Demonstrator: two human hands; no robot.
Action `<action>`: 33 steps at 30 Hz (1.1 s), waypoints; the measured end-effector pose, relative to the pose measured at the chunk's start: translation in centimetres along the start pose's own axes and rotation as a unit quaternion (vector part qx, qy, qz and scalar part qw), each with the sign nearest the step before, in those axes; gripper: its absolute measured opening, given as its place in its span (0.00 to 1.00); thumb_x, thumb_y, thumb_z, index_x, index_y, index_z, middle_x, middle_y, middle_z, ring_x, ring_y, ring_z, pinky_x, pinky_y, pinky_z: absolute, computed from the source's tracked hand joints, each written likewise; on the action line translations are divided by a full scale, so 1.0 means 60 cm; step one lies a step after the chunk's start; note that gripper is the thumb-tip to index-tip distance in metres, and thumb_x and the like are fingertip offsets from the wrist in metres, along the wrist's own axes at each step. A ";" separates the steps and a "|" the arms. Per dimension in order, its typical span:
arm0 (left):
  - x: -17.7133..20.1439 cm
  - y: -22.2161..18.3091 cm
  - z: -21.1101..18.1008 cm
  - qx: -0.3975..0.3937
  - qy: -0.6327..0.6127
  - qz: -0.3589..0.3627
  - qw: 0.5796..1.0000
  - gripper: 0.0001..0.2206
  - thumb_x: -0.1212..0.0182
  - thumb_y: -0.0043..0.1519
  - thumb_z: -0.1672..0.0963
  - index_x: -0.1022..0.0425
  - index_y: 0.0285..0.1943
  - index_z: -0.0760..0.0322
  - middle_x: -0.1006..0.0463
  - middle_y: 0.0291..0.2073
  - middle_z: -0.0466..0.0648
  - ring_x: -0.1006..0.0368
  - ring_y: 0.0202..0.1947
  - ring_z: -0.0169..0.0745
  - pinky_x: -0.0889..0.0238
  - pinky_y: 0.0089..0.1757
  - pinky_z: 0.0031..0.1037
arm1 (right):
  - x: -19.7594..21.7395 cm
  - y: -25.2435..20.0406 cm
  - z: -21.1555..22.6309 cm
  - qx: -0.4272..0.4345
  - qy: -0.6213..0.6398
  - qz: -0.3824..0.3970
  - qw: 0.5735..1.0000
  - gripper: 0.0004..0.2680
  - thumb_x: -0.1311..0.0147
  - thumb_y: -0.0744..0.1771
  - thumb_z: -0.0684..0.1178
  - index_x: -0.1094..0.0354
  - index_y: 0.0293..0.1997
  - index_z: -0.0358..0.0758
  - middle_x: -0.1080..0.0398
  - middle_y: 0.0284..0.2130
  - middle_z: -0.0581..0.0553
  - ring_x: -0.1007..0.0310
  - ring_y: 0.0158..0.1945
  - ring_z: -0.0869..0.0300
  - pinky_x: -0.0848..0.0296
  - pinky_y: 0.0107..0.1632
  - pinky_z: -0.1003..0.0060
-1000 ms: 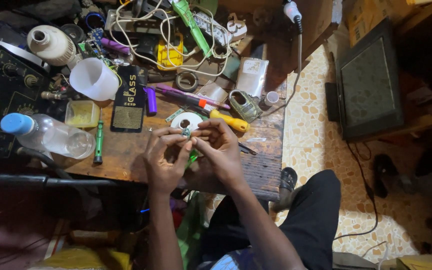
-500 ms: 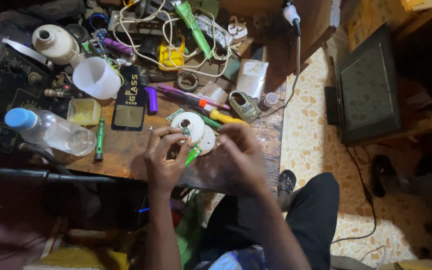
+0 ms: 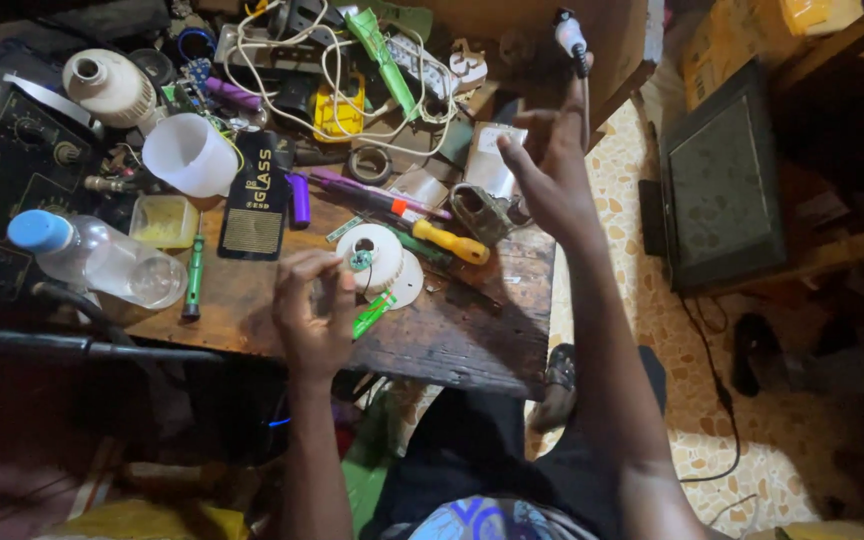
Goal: Assembling or repairing a small electronic device by stripping wires and soldering components on a workbench.
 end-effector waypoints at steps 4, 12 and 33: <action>0.015 0.002 -0.001 0.005 0.010 -0.031 0.999 0.07 0.54 0.60 0.58 0.36 0.35 0.69 0.33 0.32 0.52 0.37 0.36 0.45 0.42 0.38 0.28 | 0.015 0.064 -0.013 0.145 -0.203 -0.185 0.950 0.25 0.58 0.70 0.58 0.83 0.63 0.63 0.29 0.40 0.48 0.35 0.30 0.71 0.28 0.33 0.76; 0.046 -0.017 -0.021 -0.009 0.035 -0.052 0.998 0.06 0.55 0.61 0.61 0.36 0.31 0.71 0.33 0.28 0.52 0.38 0.30 0.45 0.44 0.35 0.30 | 0.032 -0.001 0.108 0.243 -0.108 -0.235 0.935 0.06 0.61 0.67 0.50 0.40 0.44 0.44 0.41 0.29 0.51 0.43 0.32 0.64 0.46 0.35 0.70; -0.151 -0.106 -0.180 0.164 -0.288 0.302 0.894 0.27 0.67 0.58 0.43 0.35 0.46 0.67 0.30 0.40 0.51 0.33 0.42 0.41 0.42 0.43 0.27 | 0.042 -0.344 0.045 0.115 0.205 -0.351 0.906 0.08 0.54 0.62 0.47 0.52 0.35 0.45 0.46 0.19 0.51 0.46 0.21 0.69 0.44 0.26 0.77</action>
Point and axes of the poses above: each hand's wrist, its own y-axis towards the middle knuckle, its own x-axis out of the back of the hand, z = x × y, the point moved 6 cm from there along y, towards the middle knuckle
